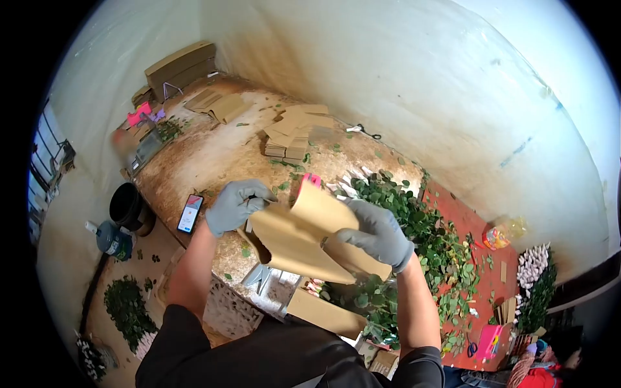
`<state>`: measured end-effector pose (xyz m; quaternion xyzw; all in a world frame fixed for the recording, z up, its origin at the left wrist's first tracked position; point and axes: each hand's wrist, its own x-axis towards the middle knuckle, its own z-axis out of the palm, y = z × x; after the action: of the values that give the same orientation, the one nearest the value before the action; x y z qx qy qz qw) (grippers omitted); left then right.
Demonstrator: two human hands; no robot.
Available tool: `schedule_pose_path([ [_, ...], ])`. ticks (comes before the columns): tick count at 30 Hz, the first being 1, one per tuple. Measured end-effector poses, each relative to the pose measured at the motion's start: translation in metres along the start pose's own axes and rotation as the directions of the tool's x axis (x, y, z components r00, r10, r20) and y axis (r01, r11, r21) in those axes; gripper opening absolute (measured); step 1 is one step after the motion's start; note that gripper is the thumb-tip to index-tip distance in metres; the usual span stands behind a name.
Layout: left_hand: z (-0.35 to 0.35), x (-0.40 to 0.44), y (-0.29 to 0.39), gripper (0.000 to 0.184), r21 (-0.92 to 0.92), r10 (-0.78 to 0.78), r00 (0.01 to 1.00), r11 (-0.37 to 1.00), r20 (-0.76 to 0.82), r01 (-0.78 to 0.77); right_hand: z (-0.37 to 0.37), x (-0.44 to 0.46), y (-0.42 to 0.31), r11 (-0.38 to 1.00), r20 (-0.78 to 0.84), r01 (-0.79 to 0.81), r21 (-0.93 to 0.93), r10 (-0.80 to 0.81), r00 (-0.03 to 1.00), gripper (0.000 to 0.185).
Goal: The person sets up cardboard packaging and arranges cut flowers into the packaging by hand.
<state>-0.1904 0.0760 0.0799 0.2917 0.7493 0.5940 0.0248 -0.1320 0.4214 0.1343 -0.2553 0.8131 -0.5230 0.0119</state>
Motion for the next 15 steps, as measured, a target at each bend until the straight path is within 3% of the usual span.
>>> schedule_pose_path([
  [2, 0.003, 0.004, -0.008, 0.022, -0.099, -0.024, 0.999, 0.995, 0.030, 0.027, 0.000, -0.007, -0.003, 0.983, -0.043, 0.096, -0.154, -0.104, 0.994, 0.040],
  [4, 0.023, 0.008, 0.009, 0.040, -0.204, -0.110, 0.991, 0.975, -0.079, 0.092, -0.004, -0.014, -0.014, 0.982, -0.257, -0.018, -0.187, -0.031, 0.966, 0.032],
  [5, 0.034, 0.010, 0.014, 0.040, -0.204, -0.107, 0.992, 0.975, -0.070, 0.091, -0.008, -0.015, -0.012, 0.991, -0.337, -0.070, -0.110, 0.029, 0.941, 0.026],
  [6, 0.047, 0.012, 0.019, 0.049, -0.293, -0.086, 0.996, 0.953, -0.018, 0.077, -0.006, -0.015, -0.030, 0.991, -0.432, -0.053, 0.122, 0.101, 0.896, 0.024],
  [8, 0.061, 0.011, 0.024, 0.059, -0.378, -0.057, 0.997, 0.923, 0.050, 0.071, -0.018, -0.017, -0.029, 0.942, -0.515, -0.023, -0.335, -0.163, 0.841, 0.024],
  [9, 0.066, 0.010, 0.025, 0.062, -0.321, -0.115, 0.978, 0.932, 0.174, 0.167, -0.021, -0.016, -0.043, 0.826, -0.505, -0.020, -0.564, -0.326, 0.799, 0.025],
  [11, 0.077, 0.004, 0.020, 0.065, -0.234, -0.231, 0.913, 0.919, 0.336, 0.319, -0.027, -0.017, -0.052, 0.773, -0.577, -0.057, -0.632, -0.421, 0.700, 0.026],
  [13, 0.094, -0.006, 0.019, 0.065, -0.260, -0.165, 0.913, 0.926, 0.374, 0.274, -0.042, -0.014, -0.048, 0.742, -0.623, -0.014, -0.671, -0.553, 0.553, 0.026],
  [14, 0.102, -0.007, 0.021, 0.064, -0.293, -0.101, 0.915, 0.929, 0.391, 0.227, -0.051, -0.014, -0.043, 0.772, -0.681, -0.022, -0.635, -0.547, 0.488, 0.023],
  [15, 0.104, -0.003, 0.034, 0.064, -0.170, -0.122, 0.839, 0.954, 0.531, 0.246, -0.059, -0.011, -0.045, 0.835, -0.747, 0.056, -0.548, -0.518, 0.416, 0.023],
])
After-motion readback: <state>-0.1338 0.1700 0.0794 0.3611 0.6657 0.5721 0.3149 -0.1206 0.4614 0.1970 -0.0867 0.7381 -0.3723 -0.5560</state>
